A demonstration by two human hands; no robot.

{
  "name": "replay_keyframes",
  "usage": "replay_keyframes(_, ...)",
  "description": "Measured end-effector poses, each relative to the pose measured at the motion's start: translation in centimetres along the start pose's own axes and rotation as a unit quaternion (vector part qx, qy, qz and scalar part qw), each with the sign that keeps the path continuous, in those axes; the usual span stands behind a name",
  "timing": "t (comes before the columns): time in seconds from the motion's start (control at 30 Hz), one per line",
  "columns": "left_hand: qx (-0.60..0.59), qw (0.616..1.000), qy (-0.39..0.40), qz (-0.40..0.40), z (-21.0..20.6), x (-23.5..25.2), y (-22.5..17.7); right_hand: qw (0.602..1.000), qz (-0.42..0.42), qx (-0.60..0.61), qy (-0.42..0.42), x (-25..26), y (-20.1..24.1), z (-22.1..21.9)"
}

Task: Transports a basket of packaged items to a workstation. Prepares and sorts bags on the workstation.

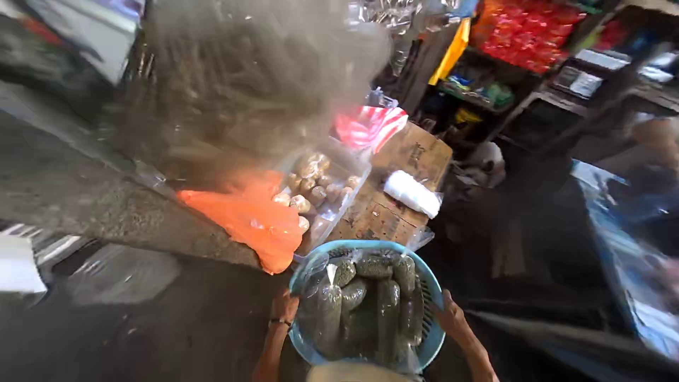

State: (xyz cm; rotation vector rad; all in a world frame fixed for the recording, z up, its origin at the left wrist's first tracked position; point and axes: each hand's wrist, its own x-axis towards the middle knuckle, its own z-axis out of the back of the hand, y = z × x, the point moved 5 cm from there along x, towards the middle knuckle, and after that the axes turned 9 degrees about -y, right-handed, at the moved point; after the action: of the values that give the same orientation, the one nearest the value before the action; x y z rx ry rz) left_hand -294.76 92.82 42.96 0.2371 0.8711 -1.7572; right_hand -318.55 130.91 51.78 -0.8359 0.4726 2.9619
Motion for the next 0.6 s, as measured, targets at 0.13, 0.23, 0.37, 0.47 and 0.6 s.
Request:
replay_keyframes(0.13,-0.089,0.987,-0.042,0.126,-2.7,-2.8,0.6,0.994,0.087,-0.041,0.056,7.3,4.3,3.6)
replay_keyframes(0.23,-0.185,0.959,-0.083,0.201,-4.7,-5.1,-0.2,0.983,0.150,-0.064,0.084,12.3,7.7,6.0)
replay_keyframes(0.37,-0.202,0.940,-0.105,0.254,-5.9,-6.7,-2.6,0.965,0.211,-0.099,0.119,18.3,13.2,6.7)
replay_keyframes(0.47,-0.228,0.928,-0.118,0.269,-8.4,-6.8,-4.2,0.951,0.249,-0.131,0.132,23.6,16.2,5.2)
replay_keyframes(0.6,-0.199,0.916,-0.174,0.303,-11.4,-5.9,-7.1,0.940,0.256,-0.191,0.116,28.8,18.0,1.3)
